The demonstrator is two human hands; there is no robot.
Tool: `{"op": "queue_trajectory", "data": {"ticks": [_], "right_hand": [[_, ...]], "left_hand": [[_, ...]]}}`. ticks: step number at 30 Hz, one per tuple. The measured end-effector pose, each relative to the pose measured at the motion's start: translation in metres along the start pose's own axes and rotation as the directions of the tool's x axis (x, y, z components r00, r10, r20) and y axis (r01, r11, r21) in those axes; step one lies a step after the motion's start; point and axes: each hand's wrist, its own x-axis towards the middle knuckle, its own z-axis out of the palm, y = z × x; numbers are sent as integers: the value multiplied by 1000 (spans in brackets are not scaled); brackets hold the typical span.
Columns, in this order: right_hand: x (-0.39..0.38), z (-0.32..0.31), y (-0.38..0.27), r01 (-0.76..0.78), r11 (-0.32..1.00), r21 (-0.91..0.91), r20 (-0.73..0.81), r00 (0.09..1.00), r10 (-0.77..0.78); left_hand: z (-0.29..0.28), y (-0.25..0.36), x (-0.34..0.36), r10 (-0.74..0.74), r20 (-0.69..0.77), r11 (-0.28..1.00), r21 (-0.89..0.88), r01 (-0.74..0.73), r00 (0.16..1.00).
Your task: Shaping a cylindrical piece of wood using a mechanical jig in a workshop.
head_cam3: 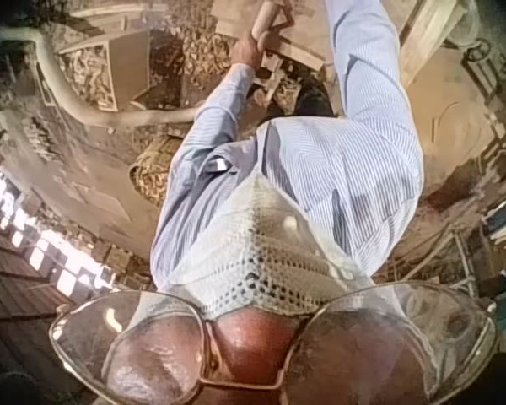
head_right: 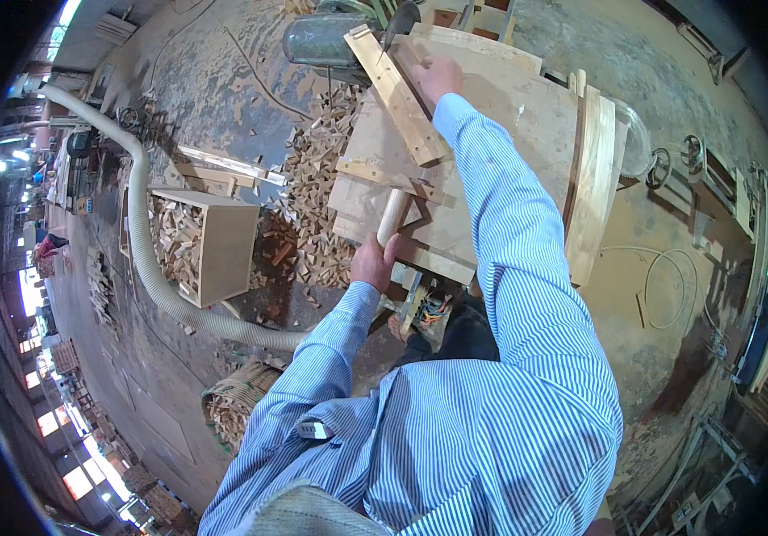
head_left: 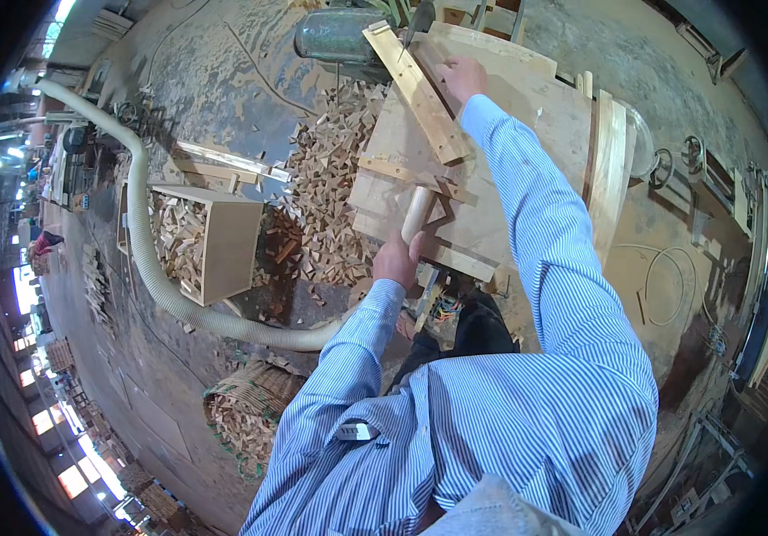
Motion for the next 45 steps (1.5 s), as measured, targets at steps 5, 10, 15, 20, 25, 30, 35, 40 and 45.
{"op": "queue_trajectory", "data": {"ticks": [5,10,15,20,25,30,35,40,45], "right_hand": [[-47,-7,-22,201,966,-160,51,979,-195],[-68,4,2,76,993,-88,-89,992,-84],[-85,33,-16,-39,999,-38,4,999,39],[-65,47,-27,-85,996,-8,26,996,85],[-51,56,-34,-41,997,-66,6,999,42],[-38,54,-30,-35,999,-30,-1,999,35],[-8,48,-19,-28,998,-63,-26,999,27],[22,46,-21,-14,998,-53,-35,999,13],[49,39,-7,13,999,-30,-93,996,-16]], "left_hand": [[-1,-24,-19,-16,-19,1000,4,17,1000],[0,-28,-40,32,-7,996,-79,-32,999],[-7,-47,-68,2,19,997,-83,0,1000],[-8,-56,-82,10,41,996,-84,-7,999],[-7,-59,-85,-31,66,996,-76,36,997],[-5,-52,-72,-20,46,997,-80,24,999],[-2,-33,-51,4,24,997,-83,-1,1000],[-5,-15,-23,-17,24,997,-77,19,1000],[-4,5,-1,-9,40,998,-65,12,999]]}}
